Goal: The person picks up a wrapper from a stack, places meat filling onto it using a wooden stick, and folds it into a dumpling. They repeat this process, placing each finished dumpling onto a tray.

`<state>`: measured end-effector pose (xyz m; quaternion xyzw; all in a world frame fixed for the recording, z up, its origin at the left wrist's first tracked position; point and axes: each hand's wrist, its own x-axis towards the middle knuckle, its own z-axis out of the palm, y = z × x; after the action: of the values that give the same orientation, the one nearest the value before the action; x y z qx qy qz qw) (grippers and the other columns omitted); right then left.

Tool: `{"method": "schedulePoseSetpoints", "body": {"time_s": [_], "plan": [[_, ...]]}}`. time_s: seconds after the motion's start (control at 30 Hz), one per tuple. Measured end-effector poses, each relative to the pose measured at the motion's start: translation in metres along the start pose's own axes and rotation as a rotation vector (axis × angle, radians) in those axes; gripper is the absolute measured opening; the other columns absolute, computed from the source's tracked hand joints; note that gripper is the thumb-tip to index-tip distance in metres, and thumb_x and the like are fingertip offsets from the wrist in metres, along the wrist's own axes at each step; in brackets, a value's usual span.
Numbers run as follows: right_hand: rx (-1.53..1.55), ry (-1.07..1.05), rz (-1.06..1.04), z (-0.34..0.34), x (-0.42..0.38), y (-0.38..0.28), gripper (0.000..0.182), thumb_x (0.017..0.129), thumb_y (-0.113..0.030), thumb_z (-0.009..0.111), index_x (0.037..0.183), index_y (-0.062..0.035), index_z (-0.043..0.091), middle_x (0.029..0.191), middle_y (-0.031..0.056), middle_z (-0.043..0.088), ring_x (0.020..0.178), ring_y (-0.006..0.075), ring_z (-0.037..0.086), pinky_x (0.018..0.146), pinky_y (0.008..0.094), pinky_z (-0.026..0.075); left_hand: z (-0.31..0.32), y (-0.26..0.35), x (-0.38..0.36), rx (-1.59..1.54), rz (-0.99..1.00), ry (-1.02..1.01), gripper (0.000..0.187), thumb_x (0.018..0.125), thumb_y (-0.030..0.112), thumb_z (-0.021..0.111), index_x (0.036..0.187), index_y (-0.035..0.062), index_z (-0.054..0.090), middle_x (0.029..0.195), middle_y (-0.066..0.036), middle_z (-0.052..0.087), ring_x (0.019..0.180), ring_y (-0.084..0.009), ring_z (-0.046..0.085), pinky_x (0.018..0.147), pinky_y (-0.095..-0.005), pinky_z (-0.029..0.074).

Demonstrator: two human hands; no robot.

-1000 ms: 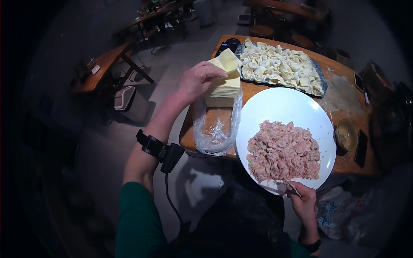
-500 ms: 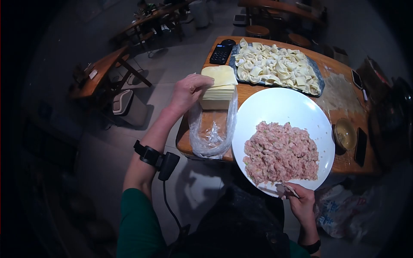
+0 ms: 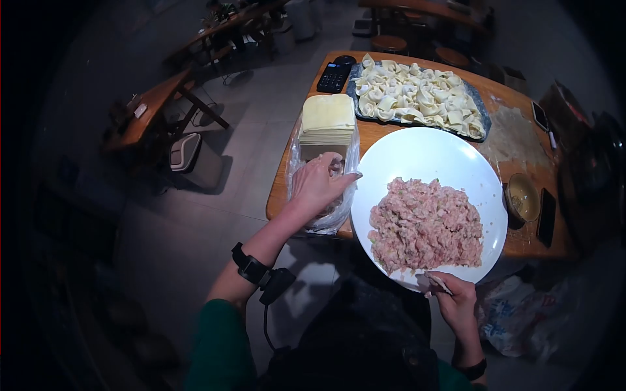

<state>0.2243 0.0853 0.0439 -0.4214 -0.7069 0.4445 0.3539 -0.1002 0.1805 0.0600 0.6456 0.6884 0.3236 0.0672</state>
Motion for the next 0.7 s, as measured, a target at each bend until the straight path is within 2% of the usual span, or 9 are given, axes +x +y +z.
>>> {"method": "schedulePoseSetpoints", "body": {"time_s": [0.07, 0.13, 0.27, 0.33, 0.37, 0.4, 0.47, 0.57, 0.7], "plan": [[0.005, 0.021, -0.012, 0.002, 0.000, -0.007, 0.022, 0.079, 0.010, 0.053, 0.098, 0.0061, 0.064, 0.077, 0.0101, 0.067, 0.066, 0.0117, 0.062, 0.063, 0.0236, 0.050, 0.013, -0.007, 0.006, 0.066, -0.067, -0.074, 0.025, 0.080, 0.012, 0.059, 0.104, 0.0059, 0.062, 0.086, -0.013, 0.065, 0.076, -0.0286, 0.064, 0.070, -0.0372, 0.049], [0.010, 0.049, -0.025, -0.001, -0.002, -0.013, 0.024, 0.077, 0.012, 0.053, 0.097, 0.0059, 0.064, 0.074, 0.0094, 0.066, 0.065, 0.0115, 0.062, 0.062, 0.0233, 0.050, 0.023, -0.014, 0.010, 0.023, 0.036, 0.011, 0.020, 0.081, 0.013, 0.058, 0.099, 0.0051, 0.063, 0.084, -0.015, 0.064, 0.077, -0.0317, 0.062, 0.070, -0.0372, 0.048], [0.003, 0.086, 0.009, -0.010, -0.013, -0.008, 0.025, 0.077, 0.012, 0.052, 0.097, 0.0058, 0.064, 0.076, 0.0103, 0.066, 0.065, 0.0120, 0.062, 0.061, 0.0236, 0.050, 0.014, -0.038, 0.001, -0.045, 0.128, 0.022, 0.016, 0.080, 0.010, 0.057, 0.094, 0.0038, 0.063, 0.085, -0.015, 0.062, 0.078, -0.0337, 0.060, 0.070, -0.0381, 0.048], [0.014, 0.085, 0.035, -0.012, -0.018, -0.004, 0.025, 0.078, 0.012, 0.052, 0.098, 0.0059, 0.064, 0.077, 0.0103, 0.066, 0.065, 0.0121, 0.062, 0.061, 0.0235, 0.050, -0.006, -0.046, -0.009, 0.049, 0.277, -0.099, 0.016, 0.079, 0.009, 0.057, 0.093, 0.0082, 0.064, 0.088, -0.012, 0.061, 0.084, -0.0325, 0.059, 0.071, -0.0414, 0.047], [0.024, 0.095, 0.038, -0.013, -0.019, -0.003, 0.024, 0.078, 0.012, 0.052, 0.098, 0.0063, 0.064, 0.076, 0.0099, 0.065, 0.064, 0.0121, 0.062, 0.061, 0.0234, 0.049, -0.018, -0.046, -0.017, 0.129, 0.366, -0.194, 0.016, 0.076, 0.005, 0.057, 0.091, 0.0088, 0.064, 0.085, -0.009, 0.059, 0.082, -0.0298, 0.058, 0.067, -0.0390, 0.048], [0.034, 0.104, 0.040, -0.014, -0.020, -0.002, 0.023, 0.079, 0.012, 0.052, 0.098, 0.0067, 0.064, 0.075, 0.0095, 0.065, 0.064, 0.0121, 0.061, 0.060, 0.0233, 0.049, -0.030, -0.048, -0.027, 0.131, 0.360, -0.197, 0.016, 0.076, 0.005, 0.057, 0.091, 0.0088, 0.064, 0.085, -0.009, 0.059, 0.082, -0.0298, 0.058, 0.067, -0.0390, 0.048], [0.042, 0.100, 0.042, -0.016, -0.019, -0.004, 0.023, 0.079, 0.011, 0.052, 0.098, 0.0068, 0.064, 0.074, 0.0090, 0.064, 0.063, 0.0120, 0.061, 0.060, 0.0232, 0.049, -0.054, -0.061, -0.044, 0.296, 0.450, -0.372, 0.015, 0.074, 0.006, 0.060, 0.087, 0.0098, 0.064, 0.084, -0.007, 0.059, 0.082, -0.0263, 0.058, 0.065, -0.0367, 0.049], [0.054, 0.069, 0.048, -0.016, -0.015, -0.003, 0.024, 0.078, 0.013, 0.052, 0.098, 0.0072, 0.064, 0.077, 0.0107, 0.065, 0.065, 0.0127, 0.062, 0.061, 0.0233, 0.050, -0.081, -0.103, -0.053, 0.298, 0.446, -0.276, 0.011, 0.073, 0.006, 0.061, 0.084, 0.0088, 0.061, 0.079, -0.005, 0.058, 0.080, -0.0243, 0.058, 0.065, -0.0343, 0.049], [0.020, 0.025, 0.028, -0.016, -0.012, -0.006, 0.026, 0.076, 0.015, 0.051, 0.098, 0.0075, 0.064, 0.082, 0.0129, 0.067, 0.067, 0.0135, 0.063, 0.062, 0.0236, 0.051, -0.100, -0.108, -0.040, 0.394, 0.415, -0.359, 0.008, 0.075, 0.009, 0.061, 0.082, 0.0101, 0.064, 0.080, -0.004, 0.059, 0.080, -0.0232, 0.057, 0.066, -0.0334, 0.050]]}}
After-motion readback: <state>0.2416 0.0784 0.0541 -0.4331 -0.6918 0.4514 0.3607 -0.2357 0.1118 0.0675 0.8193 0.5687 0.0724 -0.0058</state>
